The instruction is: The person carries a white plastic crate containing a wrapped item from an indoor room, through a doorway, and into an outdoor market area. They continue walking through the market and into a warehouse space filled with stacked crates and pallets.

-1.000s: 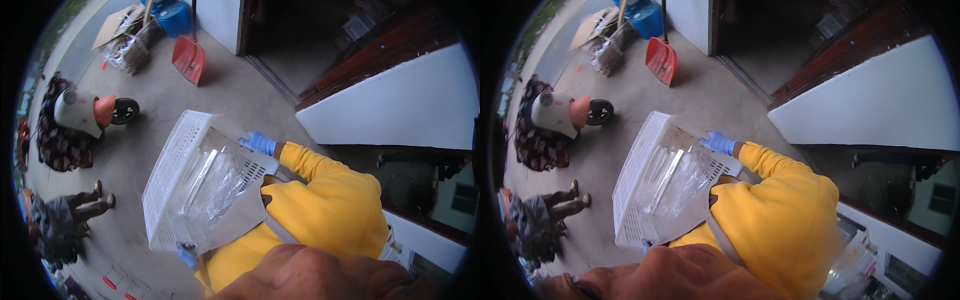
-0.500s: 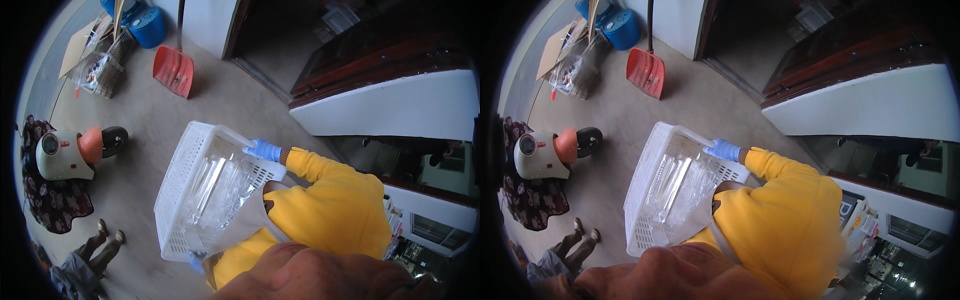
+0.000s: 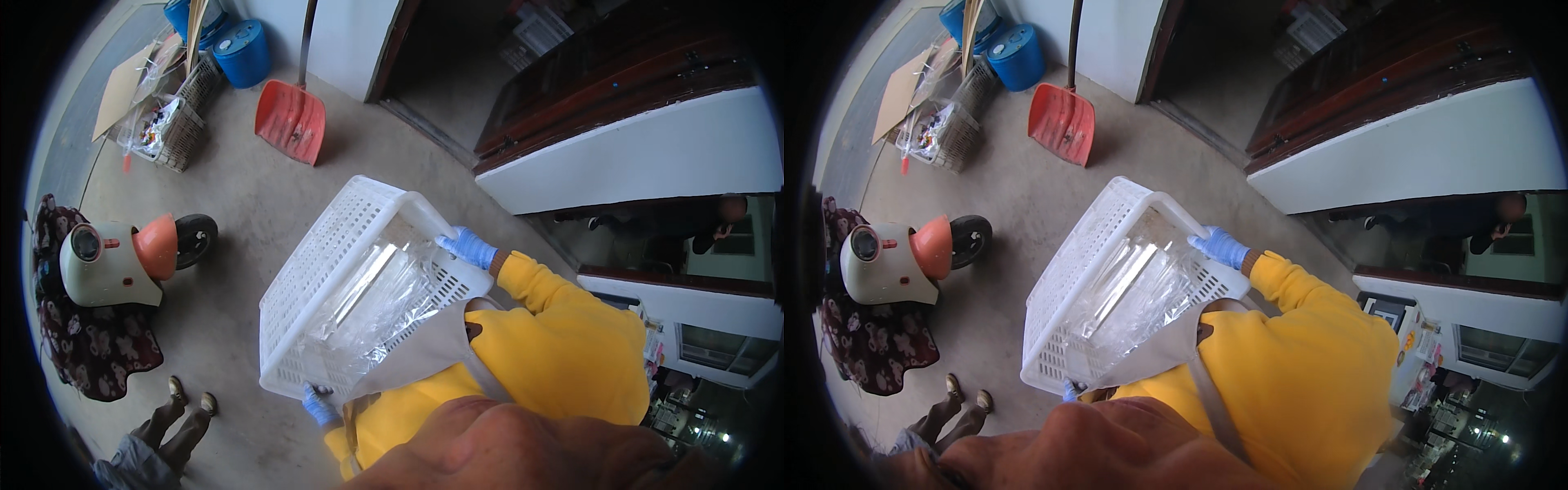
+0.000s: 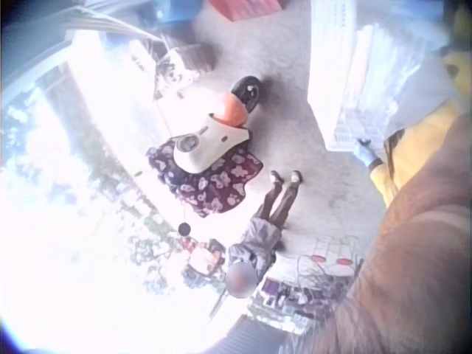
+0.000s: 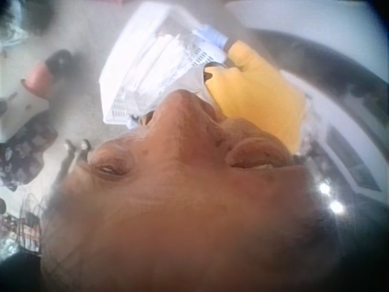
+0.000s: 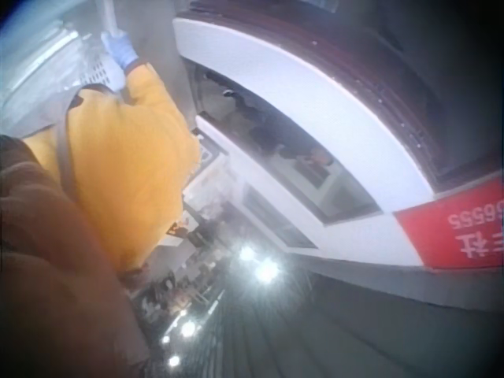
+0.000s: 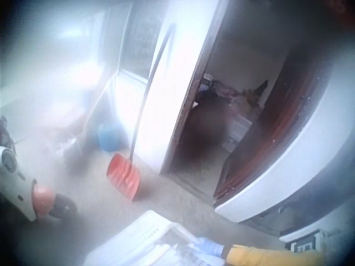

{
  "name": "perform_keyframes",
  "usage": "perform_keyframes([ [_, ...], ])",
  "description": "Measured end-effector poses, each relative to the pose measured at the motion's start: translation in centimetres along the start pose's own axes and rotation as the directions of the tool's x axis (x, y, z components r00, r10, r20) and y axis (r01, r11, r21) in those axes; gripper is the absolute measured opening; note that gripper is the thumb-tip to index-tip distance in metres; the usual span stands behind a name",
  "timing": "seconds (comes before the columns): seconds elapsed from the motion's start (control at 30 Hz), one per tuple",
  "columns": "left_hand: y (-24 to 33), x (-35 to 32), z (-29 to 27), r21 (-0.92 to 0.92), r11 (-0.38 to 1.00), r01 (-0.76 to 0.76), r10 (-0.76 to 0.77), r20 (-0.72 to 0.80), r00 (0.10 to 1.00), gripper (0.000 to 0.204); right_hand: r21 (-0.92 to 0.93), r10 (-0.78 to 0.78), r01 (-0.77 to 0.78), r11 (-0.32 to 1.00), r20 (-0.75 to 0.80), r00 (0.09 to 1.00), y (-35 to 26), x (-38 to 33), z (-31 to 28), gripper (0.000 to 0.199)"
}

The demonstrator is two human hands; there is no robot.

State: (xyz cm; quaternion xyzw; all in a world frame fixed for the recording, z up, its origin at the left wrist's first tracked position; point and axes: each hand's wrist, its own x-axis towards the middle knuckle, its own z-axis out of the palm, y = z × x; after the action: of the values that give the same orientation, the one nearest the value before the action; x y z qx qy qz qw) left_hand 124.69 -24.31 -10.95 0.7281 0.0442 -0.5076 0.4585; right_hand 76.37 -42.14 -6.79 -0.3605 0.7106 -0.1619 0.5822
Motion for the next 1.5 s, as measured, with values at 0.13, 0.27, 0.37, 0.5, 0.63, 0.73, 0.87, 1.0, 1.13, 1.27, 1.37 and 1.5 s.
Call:
perform_keyframes([
  [0.13,-0.7,2.2,-0.5,-0.031,0.996,0.084,-0.086,-0.042,0.995,0.025,0.019,0.062,-0.062,0.998,-0.003,0.998,0.1,0.3,0.9,0.038],
  [0.27,-1.0,2.5,-0.6,-0.04,0.997,0.073,-0.075,-0.052,0.996,0.026,0.0,0.124,-0.124,0.992,-0.016,0.992,0.9,-0.3,0.4,0.039],
  [0.37,0.1,1.9,-0.4,-0.029,0.996,0.083,-0.082,0.025,0.996,0.026,0.022,0.114,-0.113,0.993,-0.028,0.993,0.9,-1.0,0.5,0.039],
  [0.5,0.8,0.1,-0.8,0.072,0.997,0.017,-0.019,0.021,1.0,0.026,0.03,0.061,-0.06,0.998,-0.042,0.997,0.7,-2.4,0.8,0.04],
  [0.63,-1.2,-2.3,-2.3,-0.102,0.993,-0.058,0.07,0.126,0.99,0.026,0.074,-0.07,0.07,0.995,-0.004,0.998,2.0,-3.8,-0.9,0.041],
  [0.73,-3.8,-4.2,-3.8,-0.133,0.985,-0.11,0.128,0.135,0.983,0.027,0.116,-0.178,0.174,0.978,0.024,0.984,3.1,-4.1,-3.1,0.041],
  [0.87,-6.7,-7.1,-4.6,-0.039,0.967,-0.253,0.256,0.072,0.964,0.029,0.079,-0.278,0.272,0.959,0.083,0.957,2.4,-3.1,-4.5,0.04],
  [1.0,-9.3,-10.9,-3.2,0.052,0.978,-0.2,0.203,-0.085,0.975,0.03,-0.046,-0.375,0.385,0.922,0.14,0.916,0.2,-0.7,-5.1,0.039],
  [1.13,-14.5,-15.9,-1.6,-0.084,0.931,-0.356,0.301,-0.374,0.877,0.034,0.159,-0.518,0.501,0.851,0.42,0.745,-1.0,1.8,-5.7,0.038],
  [1.27,-24.9,-22.8,0.2,-0.102,0.924,-0.369,0.241,-0.595,0.767,0.039,-0.039,-0.448,0.575,0.817,0.586,0.675,-2.3,3.5,-4.1,0.028],
  [1.37,-33.6,-28.6,1.1,-0.341,0.77,-0.539,0.172,-0.702,0.691,0.035,-0.15,-0.383,0.64,0.754,0.69,0.614,-3.1,2.3,-0.6,0.028],
  [1.5,-45.8,-36.6,-0.6,-0.514,0.639,-0.571,-0.024,-0.756,0.654,0.034,-0.114,-0.468,0.854,0.508,0.796,0.385,2.3,-3.3,5.8,0.03],
])
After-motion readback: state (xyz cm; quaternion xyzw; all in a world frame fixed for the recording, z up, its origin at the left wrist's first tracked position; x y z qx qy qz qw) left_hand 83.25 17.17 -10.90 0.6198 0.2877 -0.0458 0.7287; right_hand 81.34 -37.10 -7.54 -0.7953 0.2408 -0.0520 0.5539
